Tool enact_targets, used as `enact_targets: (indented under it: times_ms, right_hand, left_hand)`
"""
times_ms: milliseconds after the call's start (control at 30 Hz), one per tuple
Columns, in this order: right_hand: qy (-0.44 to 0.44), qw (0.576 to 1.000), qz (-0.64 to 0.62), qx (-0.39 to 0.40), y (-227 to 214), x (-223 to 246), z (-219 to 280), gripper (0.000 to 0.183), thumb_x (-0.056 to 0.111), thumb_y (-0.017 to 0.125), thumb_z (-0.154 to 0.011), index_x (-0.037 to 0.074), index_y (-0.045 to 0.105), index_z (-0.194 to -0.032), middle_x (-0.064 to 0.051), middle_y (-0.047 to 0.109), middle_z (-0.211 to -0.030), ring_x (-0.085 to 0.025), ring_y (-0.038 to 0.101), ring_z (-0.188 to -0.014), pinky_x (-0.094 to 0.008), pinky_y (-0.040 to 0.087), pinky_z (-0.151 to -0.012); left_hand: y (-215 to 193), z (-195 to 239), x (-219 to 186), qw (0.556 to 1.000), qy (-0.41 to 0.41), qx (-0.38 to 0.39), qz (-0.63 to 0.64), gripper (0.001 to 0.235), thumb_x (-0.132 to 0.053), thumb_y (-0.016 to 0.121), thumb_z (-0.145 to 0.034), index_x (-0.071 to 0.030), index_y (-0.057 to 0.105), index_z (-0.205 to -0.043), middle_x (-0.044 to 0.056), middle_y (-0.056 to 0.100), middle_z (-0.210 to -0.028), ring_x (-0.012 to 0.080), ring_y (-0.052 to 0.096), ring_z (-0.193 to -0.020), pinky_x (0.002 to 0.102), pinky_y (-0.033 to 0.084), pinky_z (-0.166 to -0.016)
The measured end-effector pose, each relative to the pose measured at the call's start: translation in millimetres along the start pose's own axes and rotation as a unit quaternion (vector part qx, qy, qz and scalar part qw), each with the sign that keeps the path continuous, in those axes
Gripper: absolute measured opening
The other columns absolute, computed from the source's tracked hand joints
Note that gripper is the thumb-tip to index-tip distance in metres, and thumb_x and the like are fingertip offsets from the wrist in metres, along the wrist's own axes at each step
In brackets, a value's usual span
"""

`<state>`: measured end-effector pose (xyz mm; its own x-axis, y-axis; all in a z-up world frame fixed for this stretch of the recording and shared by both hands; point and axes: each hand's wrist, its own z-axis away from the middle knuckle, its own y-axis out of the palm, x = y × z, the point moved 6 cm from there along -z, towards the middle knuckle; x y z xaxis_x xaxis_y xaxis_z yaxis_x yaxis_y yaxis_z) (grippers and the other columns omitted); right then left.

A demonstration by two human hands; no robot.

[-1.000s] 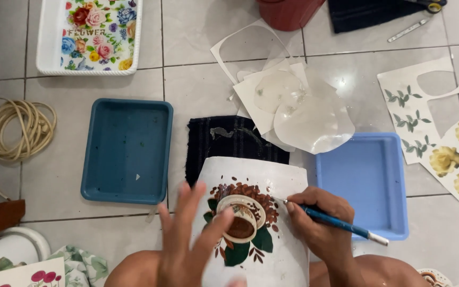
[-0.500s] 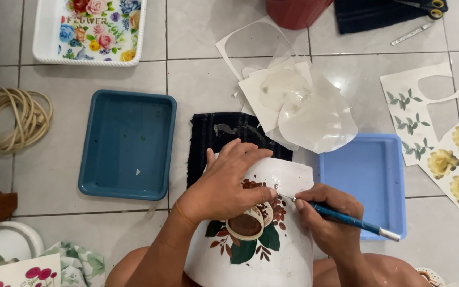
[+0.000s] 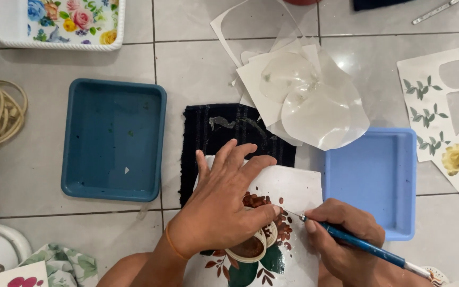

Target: The person is sitting on the floor and using a fine brush to paint details on a white ceramic vase. The vase features a pre-printed design of a coffee cup surrounded by leaves and beans. The person carefully adds small brown details to the design, occasionally rotating the vase to access different areas.

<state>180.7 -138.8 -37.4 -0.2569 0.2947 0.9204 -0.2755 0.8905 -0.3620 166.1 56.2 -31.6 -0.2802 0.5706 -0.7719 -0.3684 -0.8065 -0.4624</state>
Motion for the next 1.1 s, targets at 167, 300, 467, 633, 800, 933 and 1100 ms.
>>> enact_targets:
  times_ms: [167, 300, 467, 633, 800, 933, 1100]
  right_hand:
    - [0.002, 1.000, 0.018, 0.009, 0.8, 0.0, -0.1, 0.014, 0.016, 0.067, -0.079, 0.003, 0.066, -0.077, -0.005, 0.063, -0.059, -0.010, 0.048, -0.042, -0.020, 0.035, -0.041]
    - [-0.005, 1.000, 0.012, 0.006, 1.7, 4.2, -1.6, 0.012, 0.013, 0.068, -0.079, 0.001, 0.067, -0.077, -0.008, 0.064, -0.060, -0.012, 0.052, -0.044, -0.020, 0.038, -0.044]
    - [-0.017, 0.999, 0.046, 0.004, 4.5, 14.1, -3.4, 0.010, 0.012, 0.067, -0.078, 0.002, 0.067, -0.075, -0.009, 0.064, -0.058, -0.011, 0.053, -0.042, -0.020, 0.038, -0.043]
    - [-0.042, 0.996, 0.073, -0.025, 3.9, 12.7, 2.8, 0.011, 0.011, 0.066, -0.078, 0.002, 0.066, -0.074, -0.009, 0.065, -0.061, -0.013, 0.056, -0.043, -0.020, 0.041, -0.045]
    - [-0.033, 0.995, 0.086, -0.030, 3.4, 16.3, 2.9, 0.012, 0.012, 0.064, -0.079, 0.002, 0.065, -0.073, -0.010, 0.066, -0.061, -0.013, 0.056, -0.044, -0.020, 0.041, -0.045]
    - [-0.032, 0.994, 0.095, -0.033, 4.2, 20.5, 2.7, 0.015, 0.014, 0.063, -0.081, 0.002, 0.064, -0.071, -0.009, 0.064, -0.059, -0.013, 0.054, -0.042, -0.021, 0.040, -0.043]
    - [-0.023, 0.992, 0.119, -0.020, 0.6, 18.8, 9.4, 0.011, 0.014, 0.062, -0.081, 0.004, 0.064, -0.077, -0.009, 0.064, -0.061, -0.013, 0.052, -0.042, -0.022, 0.039, -0.044]
  left_hand:
    - [0.9, -1.2, -0.6, 1.000, 0.001, 0.001, 0.002, 0.057, -0.040, 0.060, -0.080, -0.023, 0.049, -0.133, 0.010, 0.031, -0.150, 0.0362, 0.003, -0.147, 0.073, -0.018, -0.104]
    - [1.1, -1.4, -1.3, 1.000, -0.002, -0.004, 0.002, 0.056, -0.039, 0.060, -0.079, -0.023, 0.051, -0.131, 0.010, 0.032, -0.150, 0.0376, 0.003, -0.146, 0.075, -0.017, -0.103]
    - [0.6, -1.8, -1.0, 1.000, 0.000, -0.011, -0.002, 0.056, -0.040, 0.058, -0.077, -0.023, 0.052, -0.130, 0.011, 0.033, -0.149, 0.0385, 0.006, -0.146, 0.075, -0.016, -0.103]
    - [2.2, -2.4, 0.2, 1.000, 0.007, -0.011, -0.007, 0.058, -0.040, 0.058, -0.077, -0.022, 0.051, -0.132, 0.012, 0.032, -0.150, 0.0390, 0.004, -0.146, 0.075, -0.016, -0.102]
    - [3.0, -3.7, 0.9, 1.000, 0.011, -0.013, -0.014, 0.057, -0.042, 0.059, -0.078, -0.023, 0.052, -0.131, 0.011, 0.032, -0.149, 0.0383, 0.006, -0.145, 0.075, -0.015, -0.103]
    - [3.3, -3.5, 1.2, 1.000, 0.012, -0.016, -0.013, 0.056, -0.042, 0.058, -0.078, -0.023, 0.052, -0.130, 0.012, 0.033, -0.149, 0.0389, 0.006, -0.145, 0.075, -0.014, -0.102]
    - [3.4, -3.3, 0.6, 1.000, 0.014, -0.014, -0.008, 0.056, -0.041, 0.059, -0.079, -0.023, 0.052, -0.131, 0.011, 0.032, -0.150, 0.0389, 0.005, -0.146, 0.075, -0.015, -0.102]
